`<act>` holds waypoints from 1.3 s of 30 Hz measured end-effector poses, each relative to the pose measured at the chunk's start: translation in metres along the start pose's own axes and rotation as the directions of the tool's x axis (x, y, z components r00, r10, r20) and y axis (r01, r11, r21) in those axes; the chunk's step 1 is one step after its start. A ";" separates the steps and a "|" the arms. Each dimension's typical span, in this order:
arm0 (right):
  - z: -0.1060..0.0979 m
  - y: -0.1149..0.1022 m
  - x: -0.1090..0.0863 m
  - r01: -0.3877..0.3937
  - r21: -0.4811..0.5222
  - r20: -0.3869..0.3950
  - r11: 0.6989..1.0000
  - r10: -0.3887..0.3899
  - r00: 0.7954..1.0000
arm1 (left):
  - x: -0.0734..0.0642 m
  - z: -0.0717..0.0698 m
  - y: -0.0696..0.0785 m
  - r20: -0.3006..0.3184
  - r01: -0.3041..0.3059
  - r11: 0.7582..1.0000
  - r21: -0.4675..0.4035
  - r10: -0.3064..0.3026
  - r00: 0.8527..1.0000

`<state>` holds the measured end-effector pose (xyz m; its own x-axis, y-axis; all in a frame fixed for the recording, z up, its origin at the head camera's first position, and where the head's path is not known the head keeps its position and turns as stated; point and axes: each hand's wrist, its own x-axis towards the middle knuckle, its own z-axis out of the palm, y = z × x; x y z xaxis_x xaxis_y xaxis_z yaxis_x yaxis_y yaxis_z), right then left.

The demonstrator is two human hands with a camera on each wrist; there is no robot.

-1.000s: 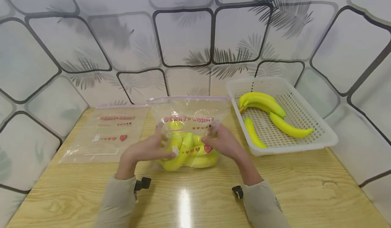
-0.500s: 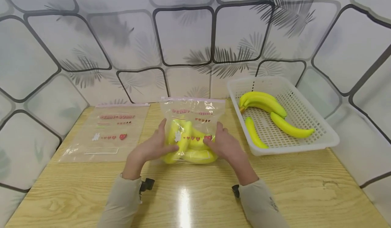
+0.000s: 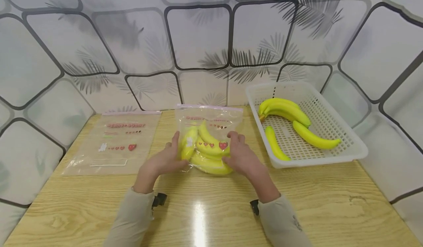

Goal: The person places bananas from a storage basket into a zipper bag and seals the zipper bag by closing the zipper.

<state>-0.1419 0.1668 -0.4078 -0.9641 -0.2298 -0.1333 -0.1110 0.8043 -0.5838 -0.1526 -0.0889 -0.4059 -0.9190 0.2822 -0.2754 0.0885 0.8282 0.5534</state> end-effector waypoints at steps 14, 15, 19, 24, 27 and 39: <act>0.004 0.002 0.004 0.101 -0.138 0.005 0.985 -0.101 0.995 | 0.007 0.004 -0.005 -0.143 0.074 0.990 0.122 -0.056 0.988; 0.004 0.001 0.004 0.119 -0.146 0.004 0.982 -0.120 0.993 | 0.006 0.003 -0.003 -0.154 0.060 0.988 0.142 -0.038 0.987; 0.004 -0.003 0.002 0.182 -0.194 0.012 0.964 -0.183 0.983 | 0.004 0.001 0.002 -0.142 -0.047 0.964 0.262 0.087 0.986; 0.004 -0.004 0.001 0.165 -0.227 0.060 0.960 -0.156 0.986 | 0.005 0.000 0.001 -0.062 -0.136 0.938 0.319 0.164 0.985; 0.009 -0.004 0.001 0.159 -0.235 0.090 0.959 -0.142 0.986 | 0.007 -0.001 -0.004 -0.063 -0.135 0.941 0.309 0.162 0.985; 0.022 -0.006 0.001 0.211 -0.252 0.058 0.944 -0.203 0.977 | 0.012 -0.004 -0.014 -0.090 -0.102 0.958 0.268 0.130 0.987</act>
<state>-0.1369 0.1497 -0.4222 -0.9057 -0.4199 -0.0583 -0.3694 0.8492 -0.3774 -0.1662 -0.0988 -0.4137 -0.9305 0.3429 -0.1287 0.2815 0.8945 0.3473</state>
